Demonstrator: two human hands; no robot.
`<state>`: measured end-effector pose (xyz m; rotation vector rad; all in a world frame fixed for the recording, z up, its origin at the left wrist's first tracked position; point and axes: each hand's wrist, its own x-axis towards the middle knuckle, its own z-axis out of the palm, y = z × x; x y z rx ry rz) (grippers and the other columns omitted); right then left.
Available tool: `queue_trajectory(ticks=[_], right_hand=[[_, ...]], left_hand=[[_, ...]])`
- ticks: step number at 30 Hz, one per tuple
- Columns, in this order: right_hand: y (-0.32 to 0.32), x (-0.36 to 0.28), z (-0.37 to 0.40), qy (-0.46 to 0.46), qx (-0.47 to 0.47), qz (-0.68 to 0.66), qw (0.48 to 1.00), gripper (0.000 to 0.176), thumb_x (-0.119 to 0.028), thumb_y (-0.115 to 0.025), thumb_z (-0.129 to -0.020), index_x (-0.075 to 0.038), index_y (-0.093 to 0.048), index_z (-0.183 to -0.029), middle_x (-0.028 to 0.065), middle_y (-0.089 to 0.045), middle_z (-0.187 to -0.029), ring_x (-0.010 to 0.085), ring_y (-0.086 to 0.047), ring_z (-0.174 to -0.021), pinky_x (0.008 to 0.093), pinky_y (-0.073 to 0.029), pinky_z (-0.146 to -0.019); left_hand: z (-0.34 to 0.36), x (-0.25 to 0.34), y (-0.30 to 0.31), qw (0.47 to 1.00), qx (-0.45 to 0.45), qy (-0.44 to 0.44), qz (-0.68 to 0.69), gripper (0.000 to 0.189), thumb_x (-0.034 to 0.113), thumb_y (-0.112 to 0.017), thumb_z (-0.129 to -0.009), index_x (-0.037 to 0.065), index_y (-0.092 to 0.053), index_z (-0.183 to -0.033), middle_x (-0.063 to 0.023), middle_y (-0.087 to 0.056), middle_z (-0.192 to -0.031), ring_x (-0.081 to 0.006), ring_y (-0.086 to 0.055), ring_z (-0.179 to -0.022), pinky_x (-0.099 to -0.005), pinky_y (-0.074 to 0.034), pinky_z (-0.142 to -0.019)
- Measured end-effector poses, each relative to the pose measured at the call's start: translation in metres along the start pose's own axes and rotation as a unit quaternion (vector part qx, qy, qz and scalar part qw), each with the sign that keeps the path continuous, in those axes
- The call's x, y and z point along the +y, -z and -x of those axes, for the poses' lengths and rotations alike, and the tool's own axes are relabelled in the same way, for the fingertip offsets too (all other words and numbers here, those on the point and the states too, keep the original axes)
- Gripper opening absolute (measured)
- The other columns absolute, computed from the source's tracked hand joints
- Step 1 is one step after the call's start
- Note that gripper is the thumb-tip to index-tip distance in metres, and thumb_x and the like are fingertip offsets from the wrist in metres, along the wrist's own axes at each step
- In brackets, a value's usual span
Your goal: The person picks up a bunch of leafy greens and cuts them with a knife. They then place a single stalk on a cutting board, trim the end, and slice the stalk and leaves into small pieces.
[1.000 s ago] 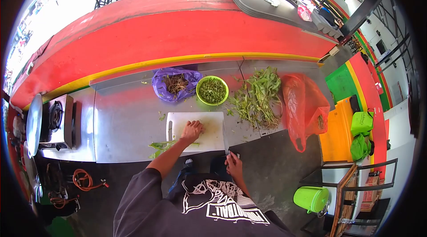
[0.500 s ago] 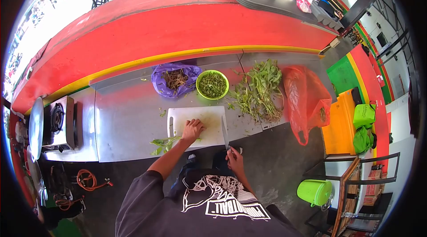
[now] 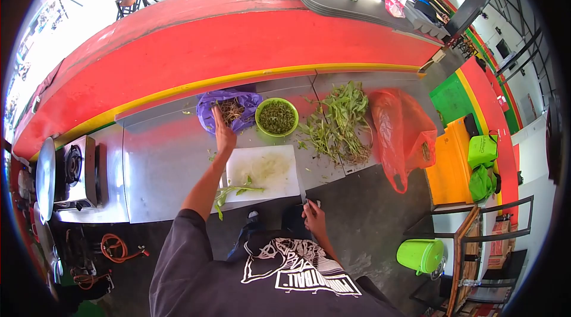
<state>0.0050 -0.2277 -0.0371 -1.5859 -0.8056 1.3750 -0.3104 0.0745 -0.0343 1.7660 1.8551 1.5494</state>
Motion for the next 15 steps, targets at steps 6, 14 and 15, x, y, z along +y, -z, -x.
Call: queue_trajectory(ticks=[6,14,15], right_hand=[[0.007,0.012,0.001,0.042,-0.023,0.082,0.995,0.041,-0.027,-0.063,-0.098,-0.001,-0.062,-0.131,0.0016,-0.061,-0.067,0.0065,-0.049,-0.048,0.0259,-0.04,-0.046],[0.019,-0.007,-0.01,0.103,0.008,0.247,0.964,0.039,-0.027,-0.064,-0.097,-0.001,-0.065,-0.127,0.0041,-0.064,-0.068,0.0086,-0.06,-0.061,0.0273,-0.048,-0.059],[0.019,-0.005,-0.014,0.122,0.064,0.249,0.959,0.039,-0.027,-0.064,-0.097,-0.001,-0.065,-0.127,0.0048,-0.065,-0.07,0.0086,-0.061,-0.062,0.0273,-0.049,-0.06]], left_hand=[[0.037,0.015,0.026,0.945,-0.312,-0.074,-0.066,0.056,0.028,-0.075,-0.082,0.015,-0.057,-0.133,-0.0151,-0.06,-0.132,-0.0334,-0.06,-0.116,-0.0495,-0.043,-0.099],[0.157,0.02,0.081,0.886,-0.43,-0.168,-0.044,0.02,0.032,-0.075,-0.08,0.02,-0.073,-0.097,0.0022,-0.063,-0.099,-0.0185,-0.059,-0.103,-0.0404,-0.04,-0.088],[0.16,0.021,0.084,0.887,-0.429,-0.165,-0.046,0.02,0.032,-0.075,-0.08,0.02,-0.073,-0.097,0.0022,-0.063,-0.099,-0.0185,-0.059,-0.103,-0.0404,-0.04,-0.088]])
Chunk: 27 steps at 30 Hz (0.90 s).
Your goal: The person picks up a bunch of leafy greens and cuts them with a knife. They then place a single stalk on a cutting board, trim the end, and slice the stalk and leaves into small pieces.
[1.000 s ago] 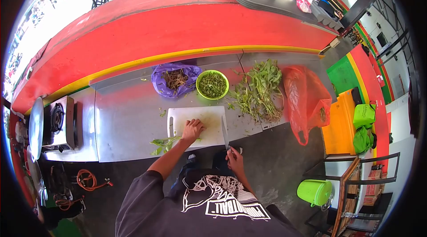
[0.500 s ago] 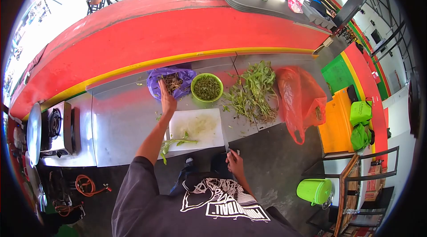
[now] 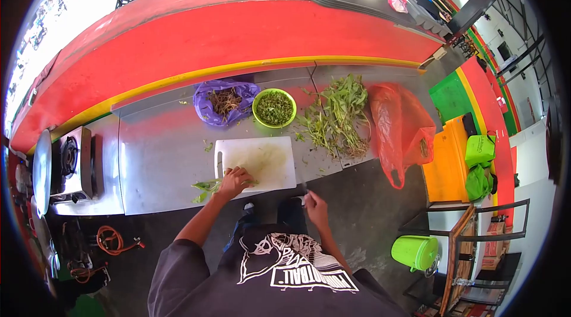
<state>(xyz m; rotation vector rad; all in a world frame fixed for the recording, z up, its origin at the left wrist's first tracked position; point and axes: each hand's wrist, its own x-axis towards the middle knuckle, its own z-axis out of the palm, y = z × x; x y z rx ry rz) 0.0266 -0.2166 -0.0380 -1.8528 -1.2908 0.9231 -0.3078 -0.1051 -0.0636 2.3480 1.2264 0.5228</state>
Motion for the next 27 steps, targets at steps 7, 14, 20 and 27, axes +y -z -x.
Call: queue_trajectory(ticks=[7,14,20,27], right_hand=[[-0.003,-0.005,-0.003,0.083,-0.07,-0.101,0.989,0.037,-0.022,-0.061,-0.1,0.0,-0.063,-0.129,-0.0012,-0.061,-0.071,0.0051,-0.051,-0.057,0.0241,-0.043,-0.053],[0.001,0.004,0.029,0.001,-0.203,-0.069,0.977,0.039,-0.026,-0.062,-0.1,-0.003,-0.063,-0.131,-0.0009,-0.061,-0.07,0.0041,-0.048,-0.052,0.0245,-0.039,-0.047],[-0.005,0.003,0.036,-0.09,-0.061,-0.161,0.981,0.041,-0.028,-0.063,-0.099,-0.001,-0.064,-0.129,-0.0007,-0.062,-0.068,0.0045,-0.052,-0.056,0.024,-0.042,-0.051],[-0.011,0.005,0.035,-0.042,-0.09,-0.093,0.991,0.041,-0.027,-0.064,-0.099,-0.001,-0.063,-0.13,-0.0011,-0.061,-0.068,0.0039,-0.05,-0.053,0.0237,-0.04,-0.049]], left_hand=[[-0.014,-0.002,-0.003,0.996,0.078,0.004,-0.038,0.01,0.025,-0.069,-0.087,0.017,-0.07,-0.094,0.002,-0.067,-0.093,-0.0188,-0.063,-0.094,-0.0393,-0.04,-0.084],[-0.046,-0.004,0.01,0.988,0.15,0.037,-0.018,0.008,0.021,-0.067,-0.088,0.015,-0.069,-0.094,0.0014,-0.07,-0.088,-0.0211,-0.066,-0.086,-0.04,-0.044,-0.079],[-0.043,0.001,0.0,0.995,0.096,0.007,-0.007,0.014,0.015,-0.066,-0.088,0.016,-0.071,-0.101,0.0,-0.069,-0.094,-0.0224,-0.065,-0.092,-0.0406,-0.045,-0.084],[-0.044,-0.006,0.022,0.991,0.1,0.04,0.074,0.015,0.013,-0.066,-0.089,0.012,-0.072,-0.103,-0.0039,-0.07,-0.095,-0.0279,-0.067,-0.088,-0.0411,-0.052,-0.076]])
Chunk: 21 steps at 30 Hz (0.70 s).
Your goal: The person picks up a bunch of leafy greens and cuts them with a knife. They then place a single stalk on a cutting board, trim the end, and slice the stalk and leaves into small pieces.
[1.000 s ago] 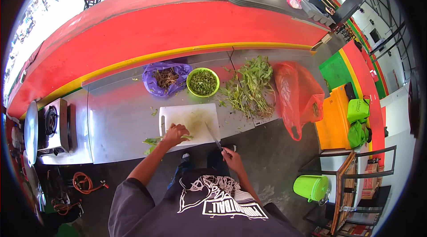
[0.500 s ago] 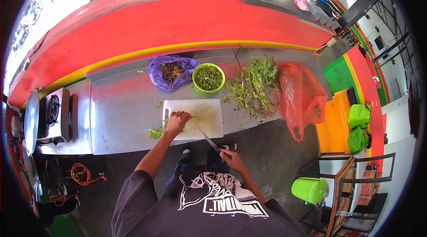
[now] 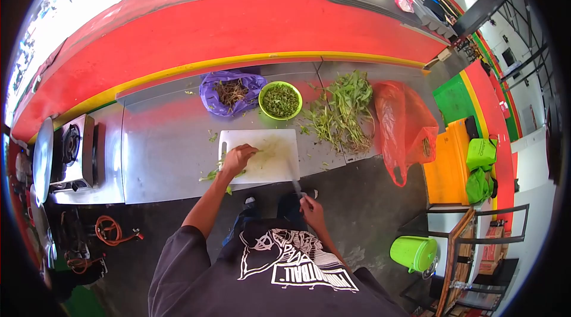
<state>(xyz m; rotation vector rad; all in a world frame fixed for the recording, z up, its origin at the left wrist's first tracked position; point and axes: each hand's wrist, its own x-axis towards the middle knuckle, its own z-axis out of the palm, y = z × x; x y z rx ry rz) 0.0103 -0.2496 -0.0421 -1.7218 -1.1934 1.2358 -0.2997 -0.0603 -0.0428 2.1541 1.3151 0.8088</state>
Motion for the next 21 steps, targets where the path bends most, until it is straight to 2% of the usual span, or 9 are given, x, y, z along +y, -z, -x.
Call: queue_trajectory(ticks=[4,6,7,9,10,13,17,19,21], right_hand=[[-0.012,-0.017,-0.007,-0.052,0.029,-0.072,0.996,0.04,-0.027,-0.064,-0.099,-0.001,-0.064,-0.129,0.0009,-0.064,-0.07,0.0047,-0.051,-0.056,0.0246,-0.042,-0.052],[-0.024,-0.022,-0.012,0.013,-0.066,-0.009,0.998,0.041,-0.028,-0.064,-0.098,-0.002,-0.064,-0.13,0.0016,-0.063,-0.069,0.0054,-0.054,-0.059,0.025,-0.044,-0.055],[-0.032,-0.017,-0.015,0.014,-0.067,-0.01,0.998,0.041,-0.028,-0.064,-0.098,-0.002,-0.064,-0.13,0.0016,-0.063,-0.069,0.0054,-0.054,-0.059,0.025,-0.044,-0.055],[-0.047,-0.011,-0.02,0.118,-0.177,0.018,0.977,0.041,-0.027,-0.063,-0.099,-0.001,-0.062,-0.13,0.001,-0.063,-0.072,0.0064,-0.052,-0.055,0.0252,-0.043,-0.053],[-0.045,-0.03,-0.017,0.061,-0.226,0.044,0.971,0.041,-0.027,-0.064,-0.098,0.0,-0.062,-0.129,0.0017,-0.064,-0.072,0.0072,-0.056,-0.06,0.0252,-0.046,-0.059],[-0.059,-0.035,-0.022,0.087,-0.251,0.072,0.961,0.04,-0.027,-0.065,-0.098,0.001,-0.064,-0.127,0.003,-0.065,-0.073,0.0074,-0.059,-0.062,0.0256,-0.048,-0.061],[-0.056,-0.034,-0.039,0.095,-0.234,0.081,0.964,0.04,-0.028,-0.066,-0.097,0.002,-0.065,-0.124,0.0045,-0.066,-0.072,0.0084,-0.06,-0.062,0.0267,-0.049,-0.061],[-0.052,-0.036,-0.046,0.113,-0.138,0.067,0.982,0.041,-0.028,-0.066,-0.097,0.002,-0.065,-0.125,0.0053,-0.067,-0.071,0.009,-0.06,-0.061,0.0273,-0.049,-0.06],[-0.045,-0.04,-0.056,0.098,-0.106,0.082,0.986,0.041,-0.028,-0.066,-0.097,0.002,-0.065,-0.125,0.006,-0.066,-0.069,0.009,-0.06,-0.061,0.0279,-0.05,-0.061]], left_hand=[[-0.002,0.002,0.03,0.997,0.052,0.046,0.023,0.016,0.013,-0.066,-0.09,0.011,-0.073,-0.104,-0.0064,-0.071,-0.095,-0.0293,-0.068,-0.087,-0.0401,-0.054,-0.073],[-0.004,-0.001,0.038,0.996,0.055,0.056,0.049,0.017,0.013,-0.067,-0.091,0.011,-0.074,-0.105,-0.0059,-0.072,-0.095,-0.028,-0.069,-0.084,-0.0385,-0.055,-0.071],[-0.004,-0.001,0.042,0.996,0.055,0.056,0.048,0.017,0.013,-0.067,-0.091,0.011,-0.074,-0.105,-0.0059,-0.072,-0.095,-0.028,-0.069,-0.084,-0.0385,-0.055,-0.071],[-0.003,-0.001,0.05,0.994,0.061,0.062,0.066,0.016,0.014,-0.069,-0.09,0.01,-0.074,-0.104,-0.0061,-0.073,-0.095,-0.0273,-0.071,-0.08,-0.0374,-0.055,-0.07],[-0.002,0.001,0.054,0.994,0.062,0.063,0.065,0.016,0.014,-0.069,-0.09,0.01,-0.074,-0.104,-0.0061,-0.073,-0.095,-0.0273,-0.071,-0.08,-0.0374,-0.055,-0.07],[0.004,0.002,0.06,0.991,0.092,0.068,0.073,0.015,0.013,-0.07,-0.09,0.009,-0.075,-0.103,-0.0068,-0.074,-0.094,-0.0266,-0.071,-0.078,-0.0368,-0.055,-0.07],[0.018,-0.006,0.059,0.989,0.081,0.087,0.087,0.015,0.013,-0.07,-0.089,0.008,-0.075,-0.102,-0.0077,-0.074,-0.095,-0.0258,-0.071,-0.078,-0.0364,-0.055,-0.07],[0.027,-0.005,0.056,0.988,0.073,0.086,0.103,0.015,0.013,-0.071,-0.089,0.009,-0.075,-0.102,-0.0078,-0.074,-0.095,-0.0259,-0.071,-0.077,-0.0364,-0.055,-0.07],[0.033,-0.002,0.048,0.992,0.032,0.082,0.094,0.015,0.014,-0.071,-0.088,0.009,-0.075,-0.102,-0.0075,-0.074,-0.095,-0.0258,-0.071,-0.079,-0.0363,-0.055,-0.07]])
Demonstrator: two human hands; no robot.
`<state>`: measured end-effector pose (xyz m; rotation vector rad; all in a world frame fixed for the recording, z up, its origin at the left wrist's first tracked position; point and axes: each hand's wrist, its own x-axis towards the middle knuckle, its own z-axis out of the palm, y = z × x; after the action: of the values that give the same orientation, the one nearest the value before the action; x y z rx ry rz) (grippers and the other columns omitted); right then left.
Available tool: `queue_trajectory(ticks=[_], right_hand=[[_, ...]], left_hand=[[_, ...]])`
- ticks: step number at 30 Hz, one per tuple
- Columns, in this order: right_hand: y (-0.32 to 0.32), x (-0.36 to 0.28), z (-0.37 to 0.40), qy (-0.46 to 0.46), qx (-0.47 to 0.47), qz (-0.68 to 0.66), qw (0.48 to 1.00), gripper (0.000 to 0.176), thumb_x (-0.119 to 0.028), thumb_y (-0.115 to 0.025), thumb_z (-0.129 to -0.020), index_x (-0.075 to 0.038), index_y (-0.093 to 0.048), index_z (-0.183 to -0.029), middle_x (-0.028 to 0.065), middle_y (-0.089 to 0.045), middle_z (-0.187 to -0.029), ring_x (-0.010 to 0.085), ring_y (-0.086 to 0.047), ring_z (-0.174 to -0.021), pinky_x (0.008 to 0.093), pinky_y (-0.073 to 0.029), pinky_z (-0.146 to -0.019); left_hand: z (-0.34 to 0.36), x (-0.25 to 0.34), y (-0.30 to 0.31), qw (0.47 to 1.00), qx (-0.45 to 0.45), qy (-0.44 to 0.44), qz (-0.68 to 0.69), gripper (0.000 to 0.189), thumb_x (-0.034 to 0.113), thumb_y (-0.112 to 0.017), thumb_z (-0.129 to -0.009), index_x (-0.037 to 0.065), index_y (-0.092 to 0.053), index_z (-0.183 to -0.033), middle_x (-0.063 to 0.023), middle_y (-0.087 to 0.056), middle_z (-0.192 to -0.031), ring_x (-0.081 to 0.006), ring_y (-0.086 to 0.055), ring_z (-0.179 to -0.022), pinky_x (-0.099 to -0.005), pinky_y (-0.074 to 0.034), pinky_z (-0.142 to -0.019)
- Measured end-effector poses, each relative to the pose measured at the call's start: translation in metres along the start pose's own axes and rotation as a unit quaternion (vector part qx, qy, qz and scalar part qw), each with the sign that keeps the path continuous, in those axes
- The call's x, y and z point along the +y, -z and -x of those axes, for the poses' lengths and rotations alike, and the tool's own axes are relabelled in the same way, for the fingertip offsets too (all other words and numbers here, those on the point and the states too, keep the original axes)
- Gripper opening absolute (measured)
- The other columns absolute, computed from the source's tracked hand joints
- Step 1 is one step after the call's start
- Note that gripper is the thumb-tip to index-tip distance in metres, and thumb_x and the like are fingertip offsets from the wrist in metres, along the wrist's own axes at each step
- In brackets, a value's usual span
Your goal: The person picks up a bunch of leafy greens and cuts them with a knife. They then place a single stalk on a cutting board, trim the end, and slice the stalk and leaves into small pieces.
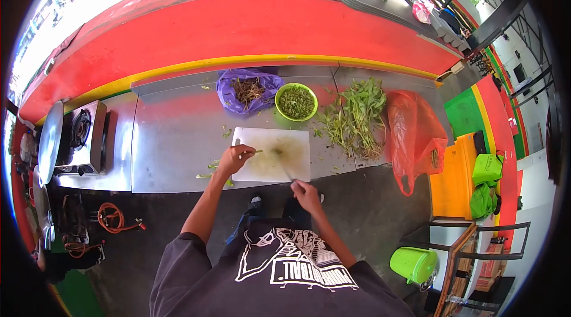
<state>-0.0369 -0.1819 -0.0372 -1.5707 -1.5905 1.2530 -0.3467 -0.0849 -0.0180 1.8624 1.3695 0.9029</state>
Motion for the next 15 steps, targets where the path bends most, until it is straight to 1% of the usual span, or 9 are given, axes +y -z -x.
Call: queue_trajectory(ticks=[2,3,4,6,7,9,10,13,15], right_hand=[[0.006,-0.002,-0.005,-0.013,0.113,0.007,0.993,0.043,-0.028,-0.065,-0.098,0.003,-0.064,-0.127,0.0045,-0.065,-0.068,0.0082,-0.058,-0.06,0.027,-0.048,-0.059],[0.009,-0.001,-0.006,-0.033,0.116,-0.015,0.993,0.044,-0.029,-0.065,-0.098,0.004,-0.062,-0.128,0.0026,-0.063,-0.067,0.0074,-0.055,-0.058,0.0264,-0.046,-0.056],[0.01,0.0,-0.007,-0.032,0.118,-0.015,0.992,0.044,-0.029,-0.065,-0.098,0.004,-0.062,-0.128,0.0026,-0.063,-0.067,0.0074,-0.055,-0.058,0.0264,-0.046,-0.056],[0.011,0.002,-0.006,-0.015,0.081,-0.026,0.996,0.046,-0.029,-0.065,-0.098,0.005,-0.061,-0.129,0.0017,-0.062,-0.067,0.0068,-0.054,-0.057,0.026,-0.044,-0.053],[0.01,0.008,-0.006,-0.014,0.083,-0.026,0.996,0.046,-0.029,-0.065,-0.098,0.005,-0.061,-0.129,0.0017,-0.062,-0.067,0.0068,-0.054,-0.057,0.026,-0.044,-0.053],[0.007,0.016,-0.008,-0.002,0.055,-0.025,0.998,0.045,-0.03,-0.066,-0.096,0.003,-0.063,-0.126,0.0084,-0.066,-0.066,0.0122,-0.061,-0.06,0.0294,-0.049,-0.06],[0.01,0.018,-0.008,-0.003,0.058,-0.026,0.998,0.045,-0.03,-0.066,-0.096,0.003,-0.063,-0.126,0.0084,-0.066,-0.066,0.0122,-0.061,-0.06,0.0294,-0.049,-0.06],[0.015,0.026,-0.008,-0.029,0.083,-0.014,0.996,0.045,-0.031,-0.066,-0.096,0.003,-0.063,-0.126,0.0079,-0.066,-0.067,0.0123,-0.062,-0.06,0.0291,-0.049,-0.061],[0.018,0.026,-0.014,-0.034,0.194,0.003,0.98,0.044,-0.029,-0.064,-0.098,0.006,-0.064,-0.125,0.0033,-0.064,-0.067,0.0077,-0.057,-0.059,0.0258,-0.047,-0.056]], left_hand=[[0.005,0.0,-0.01,1.0,-0.008,-0.008,0.003,0.014,0.014,-0.071,-0.088,0.01,-0.075,-0.101,-0.0073,-0.074,-0.095,-0.0268,-0.07,-0.079,-0.037,-0.055,-0.071],[0.006,0.001,-0.016,1.0,-0.018,-0.009,-0.01,0.014,0.014,-0.071,-0.088,0.01,-0.075,-0.101,-0.0075,-0.074,-0.095,-0.0273,-0.07,-0.08,-0.0376,-0.055,-0.071],[0.006,0.002,-0.021,0.999,-0.028,-0.011,-0.022,0.013,0.014,-0.071,-0.088,0.01,-0.075,-0.1,-0.0076,-0.074,-0.095,-0.0278,-0.07,-0.08,-0.0383,-0.055,-0.071],[0.004,0.003,-0.034,0.999,-0.044,0.001,-0.02,0.013,0.016,-0.071,-0.088,0.011,-0.074,-0.099,-0.0075,-0.073,-0.094,-0.0294,-0.069,-0.084,-0.0403,-0.055,-0.073],[0.002,0.0,-0.044,0.998,-0.038,-0.017,-0.037,0.013,0.017,-0.071,-0.087,0.011,-0.074,-0.099,-0.0073,-0.073,-0.093,-0.0298,-0.069,-0.085,-0.0409,-0.054,-0.075],[-0.002,-0.005,-0.058,0.996,-0.038,-0.05,-0.056,0.014,0.018,-0.071,-0.086,0.012,-0.074,-0.098,-0.0067,-0.072,-0.091,-0.03,-0.067,-0.089,-0.0431,-0.053,-0.078],[-0.003,-0.005,-0.064,0.996,-0.04,-0.051,-0.056,0.014,0.018,-0.071,-0.086,0.012,-0.074,-0.098,-0.0067,-0.072,-0.091,-0.03,-0.067,-0.089,-0.0431,-0.053,-0.078],[-0.001,-0.003,-0.08,0.994,-0.015,-0.051,-0.093,0.014,0.016,-0.071,-0.085,0.011,-0.073,-0.097,-0.0061,-0.069,-0.091,-0.0305,-0.065,-0.09,-0.0437,-0.052,-0.079],[0.001,-0.002,-0.084,0.995,-0.006,-0.069,-0.077,0.015,0.015,-0.071,-0.085,0.01,-0.073,-0.099,-0.0075,-0.068,-0.092,-0.0313,-0.064,-0.09,-0.0436,-0.052,-0.08]])
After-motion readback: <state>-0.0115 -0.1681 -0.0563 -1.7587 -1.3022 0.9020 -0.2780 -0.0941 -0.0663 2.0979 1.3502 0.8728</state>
